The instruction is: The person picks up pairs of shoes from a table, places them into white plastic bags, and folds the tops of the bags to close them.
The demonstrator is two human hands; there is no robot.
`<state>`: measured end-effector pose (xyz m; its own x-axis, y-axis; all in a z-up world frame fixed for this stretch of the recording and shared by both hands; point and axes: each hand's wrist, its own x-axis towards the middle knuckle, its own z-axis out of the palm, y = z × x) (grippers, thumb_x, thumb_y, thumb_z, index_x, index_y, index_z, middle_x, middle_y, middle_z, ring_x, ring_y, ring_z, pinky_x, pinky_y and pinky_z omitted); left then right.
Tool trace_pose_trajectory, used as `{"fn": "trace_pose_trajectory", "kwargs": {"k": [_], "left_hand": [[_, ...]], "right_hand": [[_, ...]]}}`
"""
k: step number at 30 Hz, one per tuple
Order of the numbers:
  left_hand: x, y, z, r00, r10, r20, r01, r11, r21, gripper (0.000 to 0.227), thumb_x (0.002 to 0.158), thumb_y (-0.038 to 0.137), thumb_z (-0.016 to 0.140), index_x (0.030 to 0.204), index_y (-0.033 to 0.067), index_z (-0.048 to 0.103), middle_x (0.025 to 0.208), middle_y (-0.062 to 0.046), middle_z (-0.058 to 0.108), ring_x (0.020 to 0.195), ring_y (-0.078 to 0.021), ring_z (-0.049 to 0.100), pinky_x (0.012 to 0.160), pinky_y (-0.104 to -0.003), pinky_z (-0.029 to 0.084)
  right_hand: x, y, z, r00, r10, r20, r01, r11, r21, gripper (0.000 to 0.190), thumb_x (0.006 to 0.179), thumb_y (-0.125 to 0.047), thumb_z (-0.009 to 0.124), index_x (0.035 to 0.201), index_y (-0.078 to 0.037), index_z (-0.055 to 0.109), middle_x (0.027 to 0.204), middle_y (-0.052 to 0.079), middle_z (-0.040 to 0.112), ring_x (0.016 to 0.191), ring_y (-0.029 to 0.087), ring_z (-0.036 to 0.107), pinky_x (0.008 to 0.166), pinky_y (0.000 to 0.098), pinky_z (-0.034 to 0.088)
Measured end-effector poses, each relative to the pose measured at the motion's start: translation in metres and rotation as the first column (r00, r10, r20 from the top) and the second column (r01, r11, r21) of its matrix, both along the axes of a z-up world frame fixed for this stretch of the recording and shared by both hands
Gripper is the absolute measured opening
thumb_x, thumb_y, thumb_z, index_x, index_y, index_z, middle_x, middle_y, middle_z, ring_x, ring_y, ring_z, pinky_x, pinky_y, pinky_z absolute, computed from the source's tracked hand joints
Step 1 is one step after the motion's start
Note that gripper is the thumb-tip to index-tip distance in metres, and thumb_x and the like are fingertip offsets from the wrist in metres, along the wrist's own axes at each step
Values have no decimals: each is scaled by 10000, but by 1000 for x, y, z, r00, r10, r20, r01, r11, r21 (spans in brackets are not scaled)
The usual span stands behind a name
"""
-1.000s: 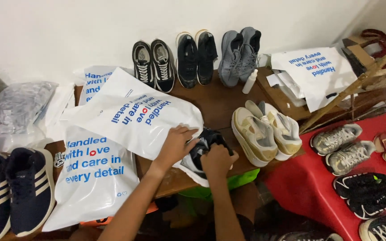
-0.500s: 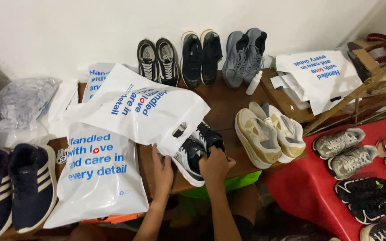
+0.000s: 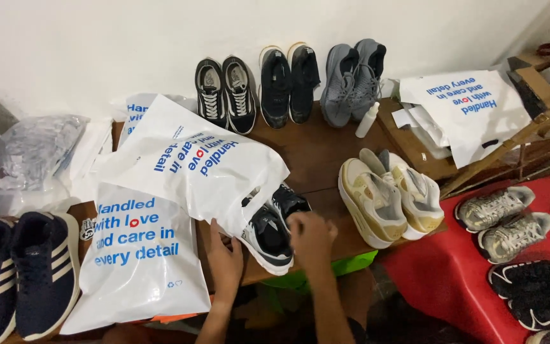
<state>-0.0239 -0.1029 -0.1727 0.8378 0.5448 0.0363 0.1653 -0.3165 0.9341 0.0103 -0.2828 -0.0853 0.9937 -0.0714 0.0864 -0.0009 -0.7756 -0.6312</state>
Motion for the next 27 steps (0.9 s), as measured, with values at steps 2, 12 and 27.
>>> {"fn": "trace_pose_trajectory", "kwargs": {"k": [2,12,27], "left_hand": [[1,-2,9,999,13,-37,-14,1000,-15,694,963,105,569,1608,111,315,1108,-154,711,1028,-307,674,898,-427,538],[-1,-13,10,995,96,1,-96,995,21,624,968,124,531,1572,137,375,1110,-123,719,1011,-277,692,849,-433,551],[8,-25,2,963,236,130,-202,952,-231,606,945,13,553,1530,119,435,1193,-93,687,1055,-218,655,943,-333,535]], "right_hand": [[39,-31,-6,993,-76,89,58,980,189,236,969,-282,546,1001,-184,759,1038,-8,753,1010,201,663,1003,470,372],[221,-30,-94,691,690,216,-658,476,583,737,955,-301,693,1592,-132,364,1612,52,419,1384,181,503,1182,372,364],[207,-20,-134,962,227,154,-270,883,383,93,813,-31,468,806,-124,470,792,-8,547,793,141,493,674,321,368]]}}
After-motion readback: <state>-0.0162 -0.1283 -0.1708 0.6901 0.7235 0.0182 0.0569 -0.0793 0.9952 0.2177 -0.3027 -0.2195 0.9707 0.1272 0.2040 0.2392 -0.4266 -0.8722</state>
